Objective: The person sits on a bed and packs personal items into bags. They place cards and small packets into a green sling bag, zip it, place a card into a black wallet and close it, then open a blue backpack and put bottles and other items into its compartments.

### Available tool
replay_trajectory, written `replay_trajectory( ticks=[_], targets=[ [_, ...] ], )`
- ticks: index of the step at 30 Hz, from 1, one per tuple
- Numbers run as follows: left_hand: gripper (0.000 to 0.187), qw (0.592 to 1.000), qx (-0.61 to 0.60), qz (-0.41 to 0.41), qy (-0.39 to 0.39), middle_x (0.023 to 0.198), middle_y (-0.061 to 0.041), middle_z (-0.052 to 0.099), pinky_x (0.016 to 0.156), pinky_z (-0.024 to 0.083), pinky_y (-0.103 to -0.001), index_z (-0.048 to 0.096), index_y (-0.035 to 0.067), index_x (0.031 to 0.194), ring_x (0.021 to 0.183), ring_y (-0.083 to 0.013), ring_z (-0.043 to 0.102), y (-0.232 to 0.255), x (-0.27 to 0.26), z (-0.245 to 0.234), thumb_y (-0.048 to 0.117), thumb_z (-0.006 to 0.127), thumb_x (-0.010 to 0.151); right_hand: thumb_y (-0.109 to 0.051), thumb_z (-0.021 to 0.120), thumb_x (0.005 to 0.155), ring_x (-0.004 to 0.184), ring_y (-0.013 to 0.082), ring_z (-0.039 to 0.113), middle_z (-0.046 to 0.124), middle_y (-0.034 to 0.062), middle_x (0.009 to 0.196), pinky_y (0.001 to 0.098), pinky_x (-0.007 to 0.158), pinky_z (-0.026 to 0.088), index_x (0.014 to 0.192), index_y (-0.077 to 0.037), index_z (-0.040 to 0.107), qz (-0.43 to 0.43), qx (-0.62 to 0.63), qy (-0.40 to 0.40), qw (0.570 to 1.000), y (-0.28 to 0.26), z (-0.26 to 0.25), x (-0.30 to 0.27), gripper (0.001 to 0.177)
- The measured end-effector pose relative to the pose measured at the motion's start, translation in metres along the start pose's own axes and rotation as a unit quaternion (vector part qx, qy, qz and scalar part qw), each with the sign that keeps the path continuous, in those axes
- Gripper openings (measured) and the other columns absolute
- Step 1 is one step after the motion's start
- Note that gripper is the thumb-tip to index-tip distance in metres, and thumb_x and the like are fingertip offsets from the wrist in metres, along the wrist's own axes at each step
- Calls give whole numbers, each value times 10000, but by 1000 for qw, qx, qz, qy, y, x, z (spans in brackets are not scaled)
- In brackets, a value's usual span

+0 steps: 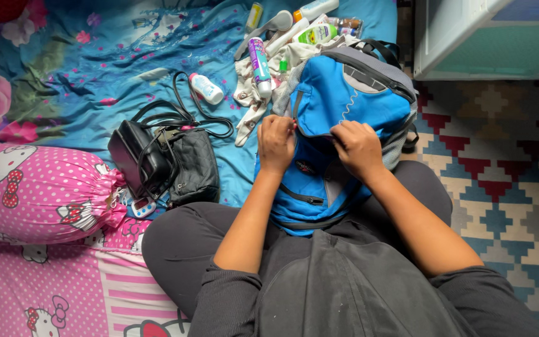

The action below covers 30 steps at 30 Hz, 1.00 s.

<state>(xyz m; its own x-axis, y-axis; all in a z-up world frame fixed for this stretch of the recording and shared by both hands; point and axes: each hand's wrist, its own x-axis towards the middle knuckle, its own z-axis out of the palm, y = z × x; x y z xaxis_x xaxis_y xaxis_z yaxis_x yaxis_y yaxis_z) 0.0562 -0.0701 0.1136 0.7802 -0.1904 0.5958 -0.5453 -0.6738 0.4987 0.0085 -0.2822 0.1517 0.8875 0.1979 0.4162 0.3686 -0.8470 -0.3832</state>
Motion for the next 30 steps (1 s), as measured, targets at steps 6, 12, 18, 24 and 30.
replay_trajectory(
  ticks=[6,12,18,24,30],
  targets=[
    [169,996,64,39,-42,964,-24,648,929,405,-424,628,129,992,1065,-250,600,-15,4,1,44,680,855,-197,723,927,721,200,612,638,74,795,294,665,459,895,-31,699,74,284,-100,951,21,-17,-11,170],
    [129,996,46,54,-47,967,-11,668,952,384,-446,630,133,985,1057,-230,606,-5,29,20,99,679,871,-99,711,925,712,97,491,571,20,768,239,664,375,871,35,700,162,488,-57,856,43,-39,-21,145],
    [129,997,25,72,-11,977,-19,675,993,379,-460,619,126,971,1068,-238,614,1,47,25,92,684,865,-16,724,915,745,80,472,565,5,800,223,720,356,883,41,682,191,575,87,791,52,-53,-23,78],
    [159,998,-24,59,-1,972,-71,639,1096,401,-464,584,94,1013,1075,-269,606,-2,47,29,51,685,898,19,723,928,778,94,490,574,7,814,234,766,372,893,45,681,196,595,172,760,53,-47,-14,60],
    [202,998,14,56,-17,948,-62,635,1117,388,-483,567,104,1002,1044,-267,616,-13,57,33,27,680,854,28,717,911,771,99,480,571,10,802,232,764,364,872,38,667,174,611,170,753,53,-40,-19,64]
  ],
)
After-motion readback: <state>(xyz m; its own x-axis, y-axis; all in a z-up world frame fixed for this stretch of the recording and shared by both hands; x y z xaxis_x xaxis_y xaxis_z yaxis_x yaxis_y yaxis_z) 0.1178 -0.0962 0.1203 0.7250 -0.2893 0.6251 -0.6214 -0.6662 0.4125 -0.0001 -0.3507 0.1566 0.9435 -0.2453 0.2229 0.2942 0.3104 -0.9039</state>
